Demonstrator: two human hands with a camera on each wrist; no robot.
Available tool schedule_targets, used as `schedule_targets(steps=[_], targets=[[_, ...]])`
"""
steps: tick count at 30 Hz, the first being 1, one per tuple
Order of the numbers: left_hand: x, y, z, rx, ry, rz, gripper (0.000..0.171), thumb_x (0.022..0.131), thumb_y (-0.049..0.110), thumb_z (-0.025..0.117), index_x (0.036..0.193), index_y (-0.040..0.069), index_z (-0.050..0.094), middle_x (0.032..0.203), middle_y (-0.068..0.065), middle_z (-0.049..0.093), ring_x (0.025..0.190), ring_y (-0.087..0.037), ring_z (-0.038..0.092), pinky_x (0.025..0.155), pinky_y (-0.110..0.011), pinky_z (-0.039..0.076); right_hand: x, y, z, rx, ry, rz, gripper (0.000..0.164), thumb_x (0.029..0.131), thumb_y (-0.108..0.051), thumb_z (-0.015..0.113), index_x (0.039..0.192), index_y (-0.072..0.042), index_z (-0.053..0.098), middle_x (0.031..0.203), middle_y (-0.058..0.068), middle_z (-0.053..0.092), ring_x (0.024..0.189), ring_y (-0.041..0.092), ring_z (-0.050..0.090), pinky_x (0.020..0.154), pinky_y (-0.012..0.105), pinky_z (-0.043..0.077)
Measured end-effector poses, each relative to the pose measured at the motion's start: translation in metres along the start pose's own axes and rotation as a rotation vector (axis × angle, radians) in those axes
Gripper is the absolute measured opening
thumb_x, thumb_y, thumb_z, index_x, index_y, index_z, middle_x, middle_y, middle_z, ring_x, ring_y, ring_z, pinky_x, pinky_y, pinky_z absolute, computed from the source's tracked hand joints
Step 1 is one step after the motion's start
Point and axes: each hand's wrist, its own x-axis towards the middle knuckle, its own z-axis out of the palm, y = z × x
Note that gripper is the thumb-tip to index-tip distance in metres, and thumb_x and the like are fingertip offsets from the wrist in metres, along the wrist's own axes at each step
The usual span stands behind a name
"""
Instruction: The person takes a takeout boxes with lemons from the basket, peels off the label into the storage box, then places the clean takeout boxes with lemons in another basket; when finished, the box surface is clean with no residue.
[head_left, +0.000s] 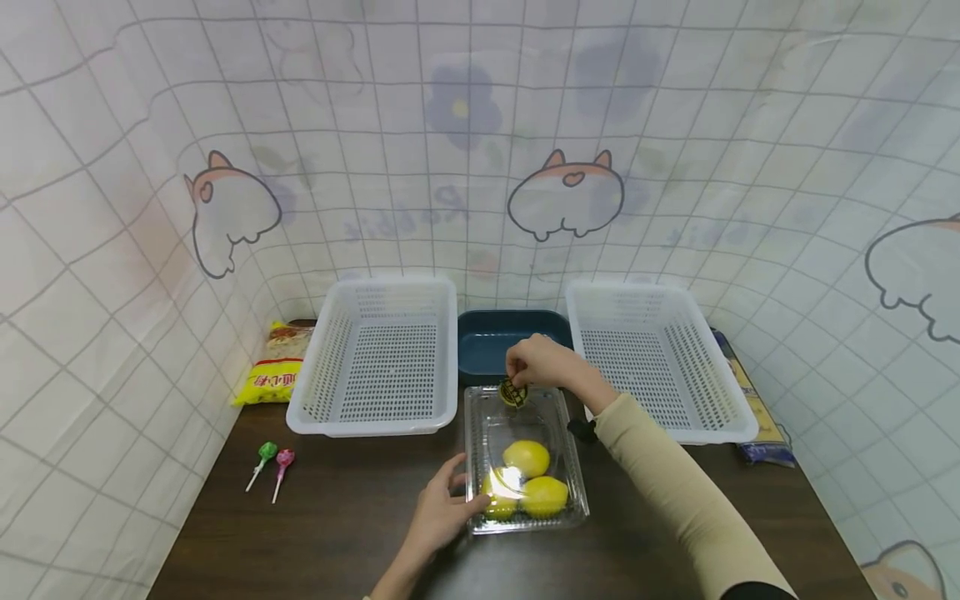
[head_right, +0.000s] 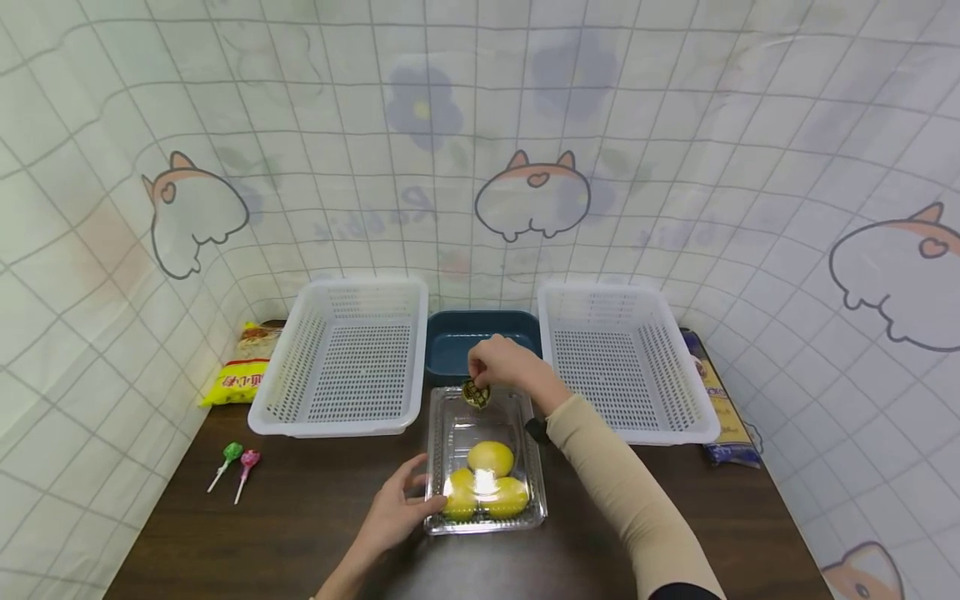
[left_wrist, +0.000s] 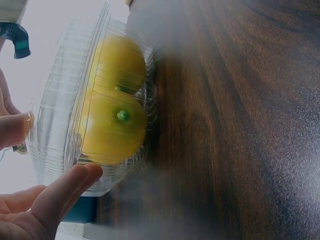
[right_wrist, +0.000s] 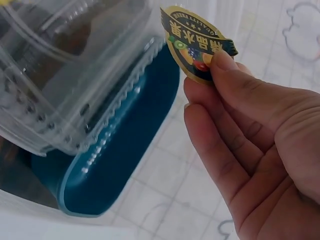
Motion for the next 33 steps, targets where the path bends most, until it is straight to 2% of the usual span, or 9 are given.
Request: schedule_targets(steps=[10, 19, 27, 33], targets=[[0.000, -0.002, 0.003, -0.024, -0.013, 0.009, 0.082, 0.080, 0.017, 0.081, 0.148, -0.002, 0.039, 0.129, -0.039, 0.058, 0.100, -0.044, 0.072, 0.080, -0.045, 0.062, 0.012, 0.038, -0.014, 0.055, 0.099, 0.082, 0.004, 0.093, -0.014, 0.068, 0.095, -0.011, 0.067, 0.094, 0.006, 0.071, 0.083, 0.017, 0.065, 0.075, 0.033, 0.054], [0.009, 0.002, 0.002, -0.028, -0.001, 0.031, 0.082, 0.081, 0.018, 0.081, 0.149, 0.000, 0.039, 0.131, -0.038, 0.057, 0.100, -0.042, 0.072, 0.080, -0.044, 0.062, 0.025, 0.063, -0.035, 0.069, 0.161, 0.148, 0.005, 0.095, -0.010, 0.065, 0.098, -0.006, 0.066, 0.100, 0.012, 0.071, 0.092, 0.025, 0.067, 0.083, 0.041, 0.055], [0.005, 0.004, -0.005, 0.000, -0.021, 0.024, 0.080, 0.081, 0.014, 0.080, 0.148, 0.001, 0.039, 0.131, -0.040, 0.055, 0.101, -0.045, 0.071, 0.082, -0.047, 0.061, 0.046, 0.079, -0.024, 0.089, 0.148, 0.162, 0.009, 0.098, -0.009, 0.060, 0.102, -0.003, 0.066, 0.104, 0.014, 0.070, 0.096, 0.026, 0.065, 0.084, 0.043, 0.054], [0.002, 0.003, -0.003, 0.013, -0.032, 0.002, 0.080, 0.081, 0.014, 0.080, 0.149, 0.002, 0.040, 0.131, -0.040, 0.055, 0.101, -0.044, 0.071, 0.082, -0.049, 0.060, 0.054, 0.090, -0.014, 0.113, 0.164, 0.208, 0.012, 0.099, -0.008, 0.058, 0.105, -0.003, 0.066, 0.110, 0.017, 0.070, 0.101, 0.030, 0.066, 0.087, 0.045, 0.054]])
